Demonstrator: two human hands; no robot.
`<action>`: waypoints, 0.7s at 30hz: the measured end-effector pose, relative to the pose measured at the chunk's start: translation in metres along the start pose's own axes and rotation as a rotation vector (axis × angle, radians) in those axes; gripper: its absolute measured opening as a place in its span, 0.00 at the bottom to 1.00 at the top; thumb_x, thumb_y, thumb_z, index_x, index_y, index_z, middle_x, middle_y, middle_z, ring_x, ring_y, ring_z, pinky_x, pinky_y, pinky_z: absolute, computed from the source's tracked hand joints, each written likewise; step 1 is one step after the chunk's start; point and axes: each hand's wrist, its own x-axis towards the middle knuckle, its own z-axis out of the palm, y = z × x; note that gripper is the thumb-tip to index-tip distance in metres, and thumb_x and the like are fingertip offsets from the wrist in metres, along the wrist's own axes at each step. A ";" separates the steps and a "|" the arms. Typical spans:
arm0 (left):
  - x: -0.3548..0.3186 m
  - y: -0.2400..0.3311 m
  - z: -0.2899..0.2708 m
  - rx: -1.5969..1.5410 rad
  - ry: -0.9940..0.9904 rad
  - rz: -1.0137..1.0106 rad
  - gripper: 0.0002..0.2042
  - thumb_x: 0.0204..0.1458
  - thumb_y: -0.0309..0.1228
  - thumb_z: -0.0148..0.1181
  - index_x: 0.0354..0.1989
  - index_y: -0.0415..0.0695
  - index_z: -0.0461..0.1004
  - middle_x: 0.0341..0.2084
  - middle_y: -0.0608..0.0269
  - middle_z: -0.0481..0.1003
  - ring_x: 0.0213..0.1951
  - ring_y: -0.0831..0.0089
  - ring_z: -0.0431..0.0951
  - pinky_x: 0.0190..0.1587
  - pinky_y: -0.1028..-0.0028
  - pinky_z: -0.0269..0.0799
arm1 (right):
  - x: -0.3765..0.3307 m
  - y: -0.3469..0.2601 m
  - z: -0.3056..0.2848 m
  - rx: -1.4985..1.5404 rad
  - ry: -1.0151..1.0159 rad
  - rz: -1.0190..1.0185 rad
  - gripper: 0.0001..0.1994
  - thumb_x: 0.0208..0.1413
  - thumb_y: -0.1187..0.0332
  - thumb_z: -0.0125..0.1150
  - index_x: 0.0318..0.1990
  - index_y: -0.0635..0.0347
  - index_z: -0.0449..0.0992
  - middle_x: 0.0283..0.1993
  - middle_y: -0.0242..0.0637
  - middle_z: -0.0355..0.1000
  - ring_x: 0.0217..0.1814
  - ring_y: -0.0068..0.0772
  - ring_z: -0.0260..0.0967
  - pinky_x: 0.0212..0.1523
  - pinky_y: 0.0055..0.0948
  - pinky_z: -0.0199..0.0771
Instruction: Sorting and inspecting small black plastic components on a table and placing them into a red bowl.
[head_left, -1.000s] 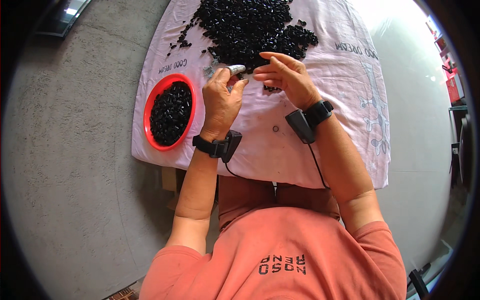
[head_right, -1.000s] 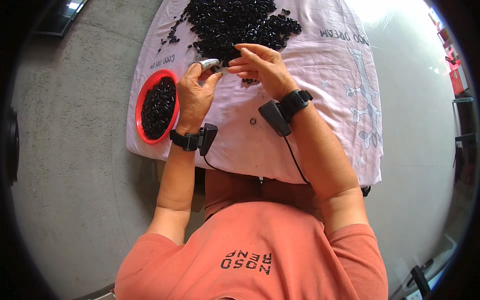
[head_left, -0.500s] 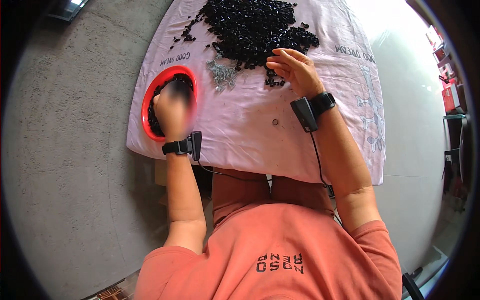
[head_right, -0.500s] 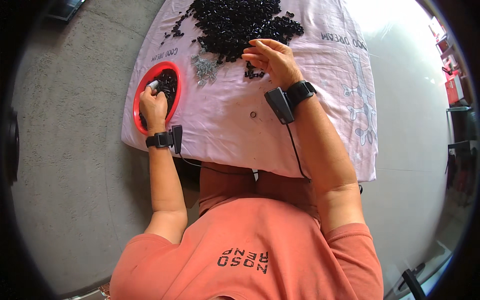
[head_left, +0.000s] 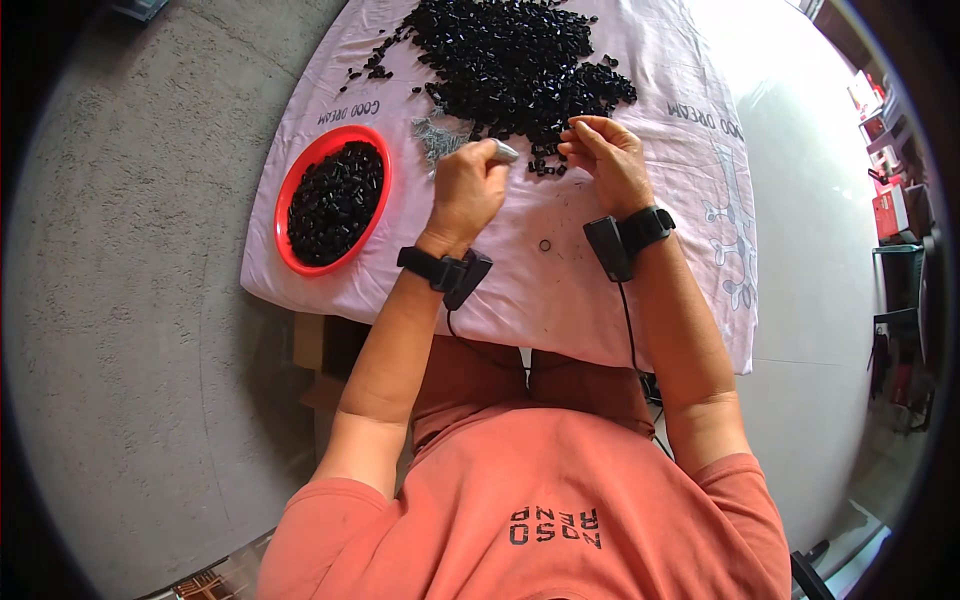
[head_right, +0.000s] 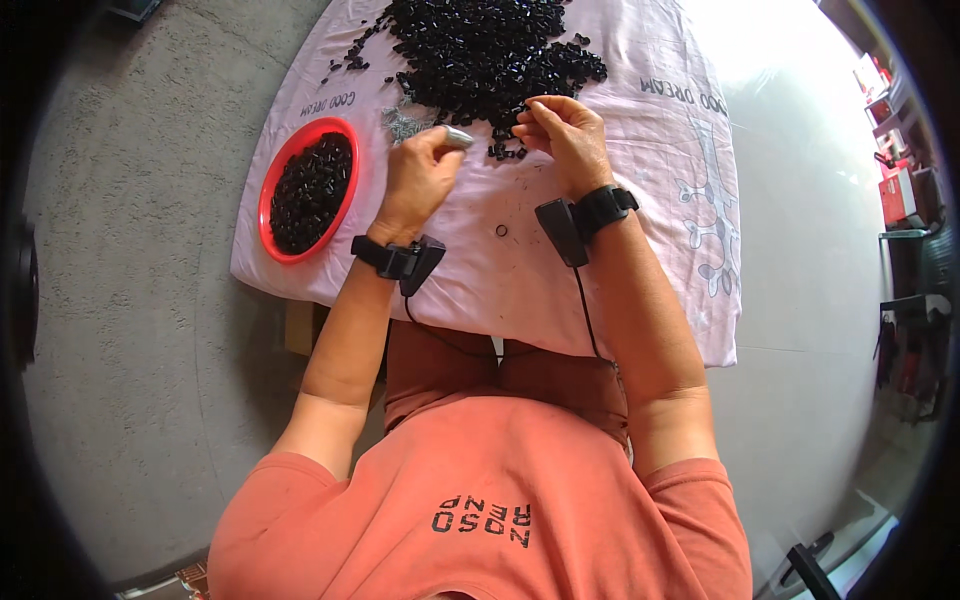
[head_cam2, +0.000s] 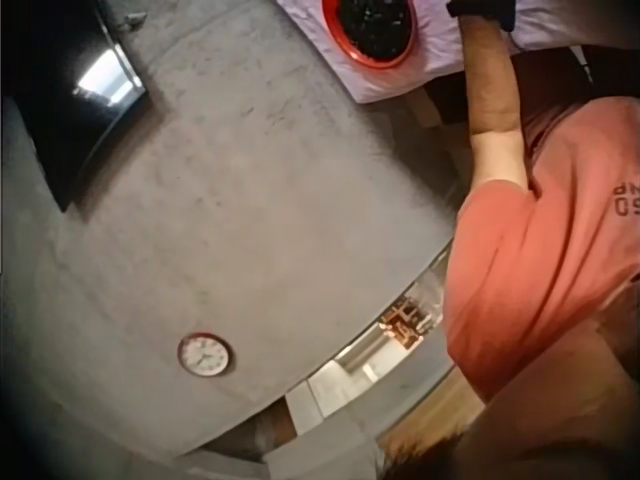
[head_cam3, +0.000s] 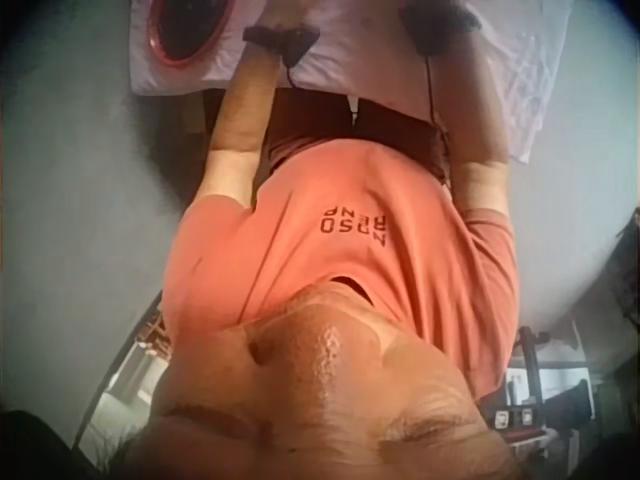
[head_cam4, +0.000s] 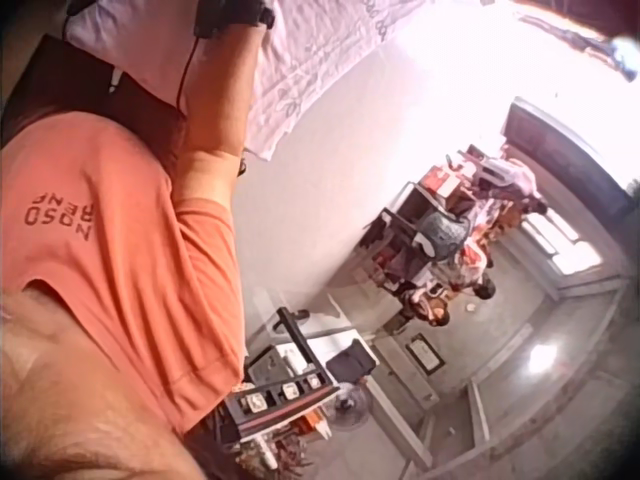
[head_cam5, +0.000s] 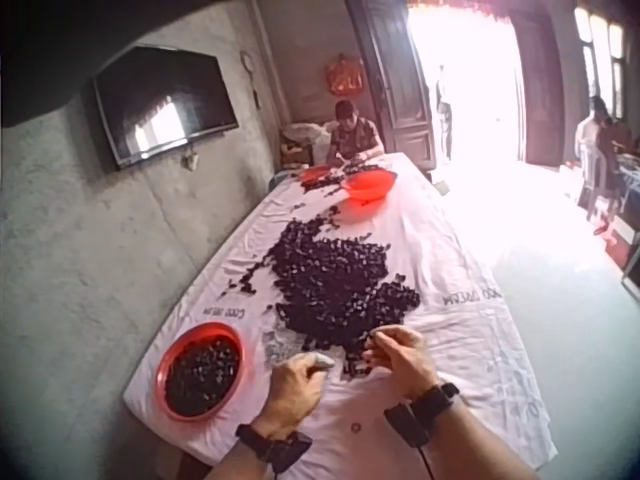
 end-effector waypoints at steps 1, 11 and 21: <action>0.002 0.003 0.005 0.006 -0.025 0.049 0.06 0.48 0.23 0.59 0.33 0.42 0.79 0.28 0.51 0.79 0.33 0.52 0.80 0.37 0.61 0.76 | 0.000 0.002 -0.002 0.029 -0.007 -0.026 0.10 0.63 0.69 0.60 0.47 0.65 0.77 0.40 0.42 0.79 0.36 0.29 0.80 0.37 0.22 0.81; 0.011 -0.001 0.027 0.194 -0.167 -0.003 0.08 0.45 0.27 0.66 0.35 0.42 0.81 0.28 0.55 0.79 0.30 0.60 0.81 0.36 0.66 0.77 | -0.002 0.009 -0.007 0.191 0.046 -0.117 0.09 0.65 0.71 0.57 0.49 0.64 0.76 0.41 0.43 0.79 0.37 0.30 0.80 0.37 0.24 0.82; 0.018 -0.002 0.023 0.188 -0.128 0.000 0.05 0.49 0.28 0.61 0.30 0.41 0.79 0.27 0.51 0.79 0.31 0.56 0.81 0.35 0.62 0.75 | -0.006 0.004 0.001 -0.083 -0.037 -0.112 0.08 0.64 0.71 0.59 0.45 0.65 0.77 0.36 0.38 0.79 0.33 0.27 0.79 0.35 0.23 0.81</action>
